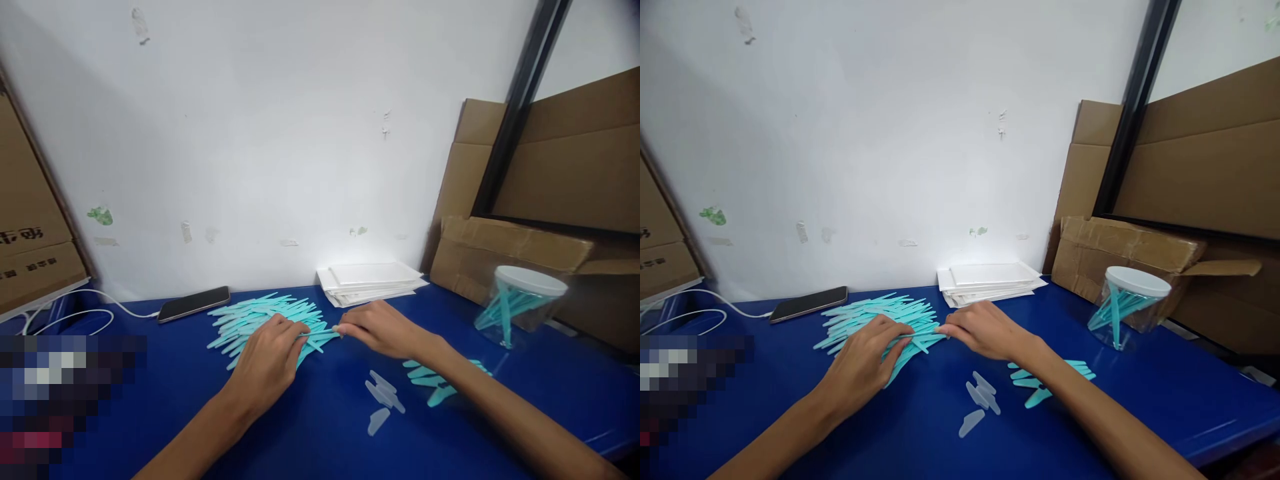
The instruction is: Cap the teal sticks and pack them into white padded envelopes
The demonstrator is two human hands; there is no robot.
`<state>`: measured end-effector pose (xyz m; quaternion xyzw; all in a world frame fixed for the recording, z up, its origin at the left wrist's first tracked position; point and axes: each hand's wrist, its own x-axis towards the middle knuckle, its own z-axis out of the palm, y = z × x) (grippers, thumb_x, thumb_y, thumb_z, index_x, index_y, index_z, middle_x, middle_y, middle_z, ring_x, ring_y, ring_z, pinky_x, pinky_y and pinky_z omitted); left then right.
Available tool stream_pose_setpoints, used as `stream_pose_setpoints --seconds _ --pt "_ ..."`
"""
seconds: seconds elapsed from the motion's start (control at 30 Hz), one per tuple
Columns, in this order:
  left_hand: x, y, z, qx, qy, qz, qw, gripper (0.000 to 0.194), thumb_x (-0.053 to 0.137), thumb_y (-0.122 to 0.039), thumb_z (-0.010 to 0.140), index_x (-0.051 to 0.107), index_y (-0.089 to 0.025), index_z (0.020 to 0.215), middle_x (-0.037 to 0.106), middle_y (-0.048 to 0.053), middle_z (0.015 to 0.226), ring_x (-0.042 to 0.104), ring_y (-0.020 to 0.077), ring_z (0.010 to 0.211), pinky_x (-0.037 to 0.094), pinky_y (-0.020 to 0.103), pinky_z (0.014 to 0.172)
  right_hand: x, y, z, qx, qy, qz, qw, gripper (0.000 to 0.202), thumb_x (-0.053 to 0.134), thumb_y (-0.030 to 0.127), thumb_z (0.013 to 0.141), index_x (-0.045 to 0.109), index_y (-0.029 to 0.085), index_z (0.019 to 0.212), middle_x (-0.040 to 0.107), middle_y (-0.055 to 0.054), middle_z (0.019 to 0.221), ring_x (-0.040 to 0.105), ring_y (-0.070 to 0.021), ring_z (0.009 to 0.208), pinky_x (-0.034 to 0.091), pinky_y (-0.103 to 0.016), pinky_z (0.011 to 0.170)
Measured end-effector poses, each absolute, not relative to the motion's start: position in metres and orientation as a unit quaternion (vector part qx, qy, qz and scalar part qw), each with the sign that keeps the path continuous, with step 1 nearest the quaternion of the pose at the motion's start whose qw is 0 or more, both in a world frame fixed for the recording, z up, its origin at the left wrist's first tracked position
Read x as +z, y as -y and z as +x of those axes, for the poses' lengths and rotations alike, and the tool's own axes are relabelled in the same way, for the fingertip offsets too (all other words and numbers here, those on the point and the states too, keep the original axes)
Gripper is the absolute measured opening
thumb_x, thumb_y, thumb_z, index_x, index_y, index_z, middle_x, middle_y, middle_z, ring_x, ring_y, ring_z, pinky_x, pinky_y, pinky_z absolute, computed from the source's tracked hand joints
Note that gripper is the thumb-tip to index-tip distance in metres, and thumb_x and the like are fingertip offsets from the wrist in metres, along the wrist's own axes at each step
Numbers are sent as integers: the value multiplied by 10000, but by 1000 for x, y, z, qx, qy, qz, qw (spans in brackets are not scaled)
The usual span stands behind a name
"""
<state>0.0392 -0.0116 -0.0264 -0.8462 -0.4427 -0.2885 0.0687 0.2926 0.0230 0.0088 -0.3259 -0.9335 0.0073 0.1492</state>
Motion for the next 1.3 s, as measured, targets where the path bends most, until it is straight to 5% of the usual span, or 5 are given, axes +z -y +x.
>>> stream_pose_setpoints --seconds 0.37,0.8,1.3 --pt "-27 -1 24 -251 457 -852 46 247 421 -186 971 662 -226 1004 707 63 1170 524 298 1290 481 477 1006 24 -40 319 44 900 -410 144 464 368 482 1041 704 216 862 690 -10 690 612 -164 646 351 -274 631" --pt "-30 -7 23 -248 438 -863 48 210 471 -141 963 656 -220 1020 695 57 1130 628 253 1098 489 458 943 12 -28 298 41 907 -402 122 457 573 655 885 666 253 1083 700 -7 804 606 -169 653 331 -266 582" --pt "-39 -8 30 -189 407 -878 165 224 532 -120 933 673 -265 1030 565 87 1289 509 293 1217 501 474 919 1 -23 286 29 928 -352 117 378 468 559 985 668 251 1074 684 -9 866 591 -154 695 323 -263 597"
